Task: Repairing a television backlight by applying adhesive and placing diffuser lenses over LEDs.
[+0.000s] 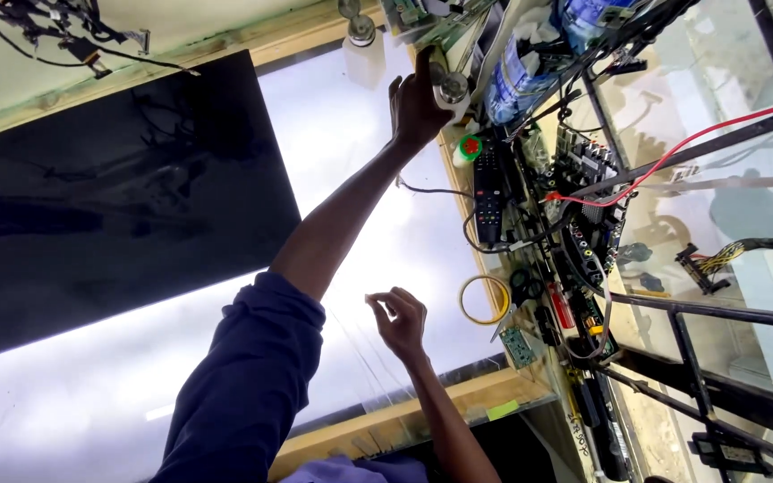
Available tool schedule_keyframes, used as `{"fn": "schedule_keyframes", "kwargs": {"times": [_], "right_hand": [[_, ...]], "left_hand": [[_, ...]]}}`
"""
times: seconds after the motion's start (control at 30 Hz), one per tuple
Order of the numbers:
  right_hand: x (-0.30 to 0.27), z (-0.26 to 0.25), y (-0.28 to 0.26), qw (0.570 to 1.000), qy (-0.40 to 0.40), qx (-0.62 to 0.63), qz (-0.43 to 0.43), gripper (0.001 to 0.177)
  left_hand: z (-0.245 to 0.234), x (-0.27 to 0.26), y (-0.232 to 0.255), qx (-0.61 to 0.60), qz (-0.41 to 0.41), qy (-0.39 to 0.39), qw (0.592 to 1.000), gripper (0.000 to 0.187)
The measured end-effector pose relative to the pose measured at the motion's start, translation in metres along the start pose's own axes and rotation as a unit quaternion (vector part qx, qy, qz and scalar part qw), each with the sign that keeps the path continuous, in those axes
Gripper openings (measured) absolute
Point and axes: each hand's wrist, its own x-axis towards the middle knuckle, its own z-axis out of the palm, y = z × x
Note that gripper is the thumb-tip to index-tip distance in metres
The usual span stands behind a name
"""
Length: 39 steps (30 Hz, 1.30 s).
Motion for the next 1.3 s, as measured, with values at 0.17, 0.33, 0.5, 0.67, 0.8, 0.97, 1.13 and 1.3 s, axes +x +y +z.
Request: {"fn": "schedule_keyframes", "kwargs": {"times": [0.17, 0.33, 0.5, 0.67, 0.8, 0.97, 1.13, 1.3], "right_hand": [[-0.003, 0.002, 0.006, 1.0, -0.003, -0.008, 0.0, 0.011], [-0.003, 0.004, 0.008, 1.0, 0.001, 0.002, -0.007, 0.01], [-0.007, 0.002, 0.008, 1.0, -0.002, 0.017, -0.002, 0.009], [-0.011, -0.016, 0.002, 0.994, 0.003, 0.108, 0.015, 0.004], [-0.01, -0.05, -0.014, 0.993, 0.056, 0.096, 0.04, 0.004], [0.034, -0.087, -0.013, 0.993, 0.089, -0.013, -0.078, 0.005], [0.077, -0.094, 0.003, 0.972, 0.044, -0.124, -0.197, 0.009], [0.097, -0.089, 0.004, 0.95, -0.041, -0.185, -0.249, 0.004]], "left_hand": [[-0.034, -0.005, -0.002, -0.026, 0.043, 0.072, 0.996, 0.102], [-0.093, -0.045, 0.02, -0.042, 0.094, 0.087, 0.991, 0.117], [-0.117, -0.122, 0.034, -0.078, 0.162, 0.021, 0.983, 0.118], [-0.092, -0.197, 0.005, -0.016, 0.035, -0.118, 0.992, 0.112], [-0.103, -0.234, 0.005, -0.086, 0.017, -0.141, 0.986, 0.107], [-0.113, -0.248, 0.024, -0.132, 0.011, -0.139, 0.981, 0.114], [-0.149, -0.281, 0.033, -0.151, -0.018, -0.133, 0.979, 0.119], [-0.201, -0.359, 0.011, -0.216, -0.085, -0.138, 0.963, 0.085]]}}
